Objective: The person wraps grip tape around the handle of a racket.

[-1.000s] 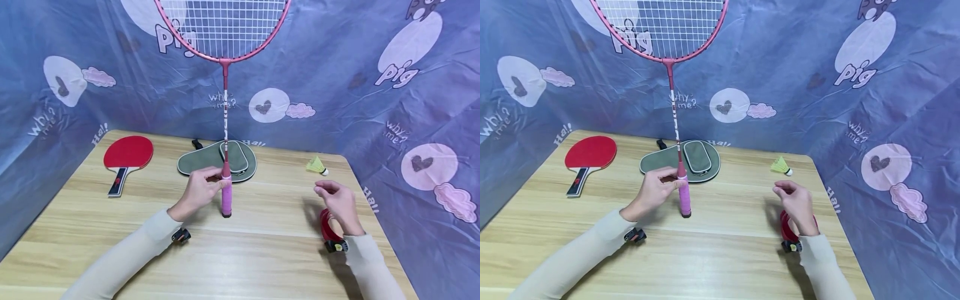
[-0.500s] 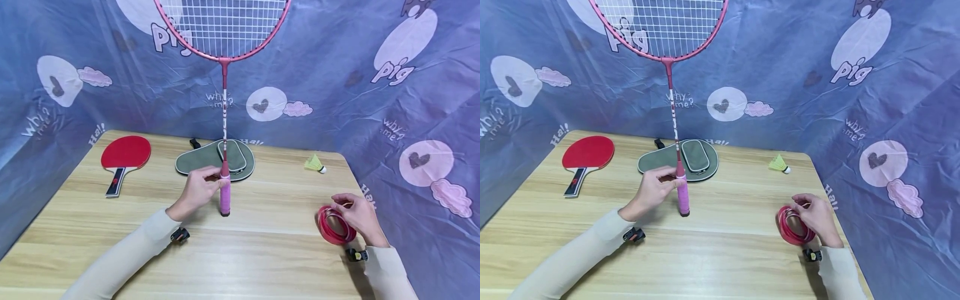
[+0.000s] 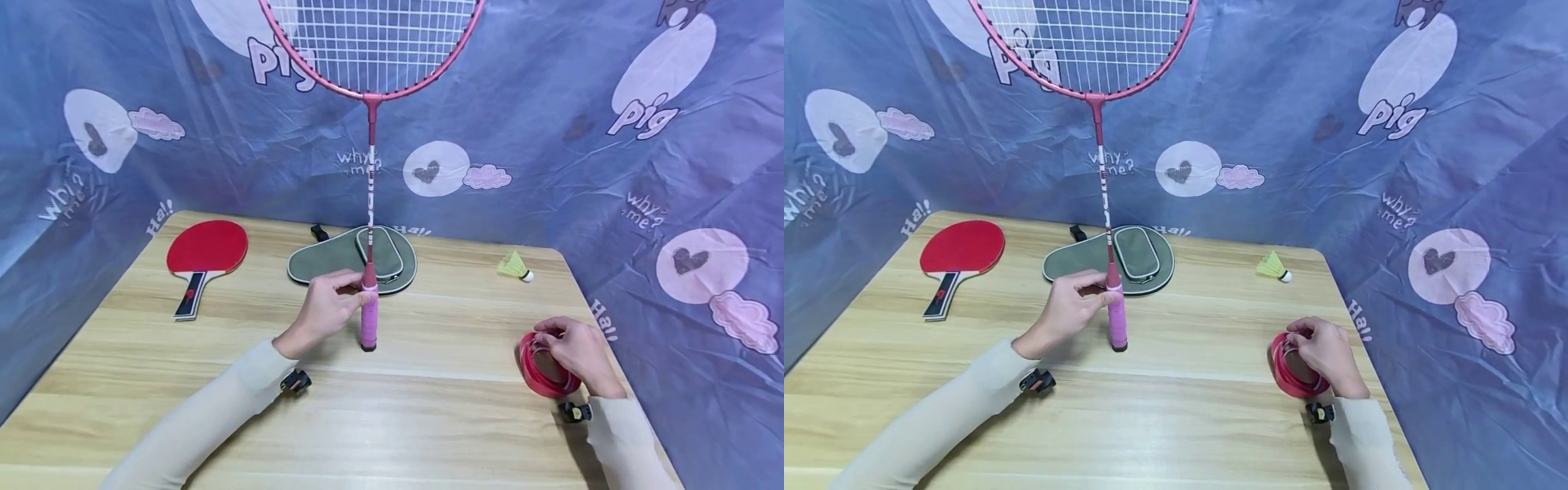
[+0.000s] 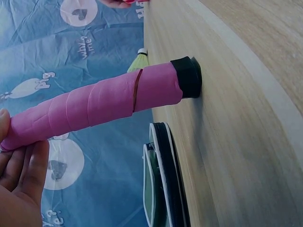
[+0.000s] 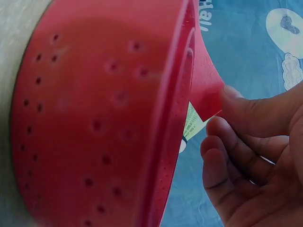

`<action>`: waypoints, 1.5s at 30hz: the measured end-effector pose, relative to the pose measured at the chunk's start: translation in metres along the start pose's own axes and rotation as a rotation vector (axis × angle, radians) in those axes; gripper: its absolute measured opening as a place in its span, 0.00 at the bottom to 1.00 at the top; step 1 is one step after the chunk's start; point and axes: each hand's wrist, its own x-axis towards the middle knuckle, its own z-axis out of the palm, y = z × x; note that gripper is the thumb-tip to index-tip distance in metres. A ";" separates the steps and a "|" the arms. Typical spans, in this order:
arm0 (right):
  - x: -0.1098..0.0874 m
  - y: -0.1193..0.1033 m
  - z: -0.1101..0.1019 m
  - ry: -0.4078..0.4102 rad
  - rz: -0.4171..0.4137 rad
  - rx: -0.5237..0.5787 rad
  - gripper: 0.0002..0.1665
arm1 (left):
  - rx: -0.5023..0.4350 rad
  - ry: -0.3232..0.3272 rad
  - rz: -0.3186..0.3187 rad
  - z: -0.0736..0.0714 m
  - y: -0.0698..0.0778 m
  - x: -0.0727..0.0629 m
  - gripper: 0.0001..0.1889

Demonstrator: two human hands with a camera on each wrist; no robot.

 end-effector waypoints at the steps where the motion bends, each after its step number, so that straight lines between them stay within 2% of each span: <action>1: 0.000 0.000 0.001 -0.003 0.003 0.003 0.03 | 0.000 0.001 0.002 0.000 0.000 0.000 0.12; 5: 0.000 -0.003 0.003 0.011 0.012 0.028 0.02 | 0.001 -0.004 0.006 -0.001 0.001 0.000 0.12; 8: 0.000 -0.006 0.005 0.054 0.009 0.046 0.00 | -0.008 -0.008 -0.008 -0.001 0.001 0.000 0.12; 13: 0.004 -0.018 0.004 0.136 -0.031 0.113 0.05 | -0.033 -0.015 -0.025 -0.002 0.001 0.001 0.12; 17: 0.012 -0.035 0.002 0.193 -0.094 0.229 0.06 | -0.040 -0.015 -0.025 -0.002 0.001 0.001 0.13; 22: 0.024 -0.069 0.000 0.241 -0.157 0.338 0.09 | -0.044 -0.015 0.002 -0.001 0.001 0.000 0.13; 26: 0.031 -0.098 0.000 0.220 -0.207 0.458 0.10 | -0.059 -0.014 0.026 0.001 0.000 -0.001 0.15; 31: 0.041 -0.130 0.004 0.176 -0.324 0.576 0.09 | -0.089 -0.014 0.026 0.003 -0.001 -0.002 0.18; 39: 0.054 -0.172 0.011 0.105 -0.452 0.712 0.09 | -0.053 -0.005 -0.010 0.005 -0.002 -0.003 0.20; 45: 0.062 -0.205 0.021 0.030 -0.550 0.838 0.08 | -0.082 -0.028 -0.032 0.005 0.000 -0.003 0.20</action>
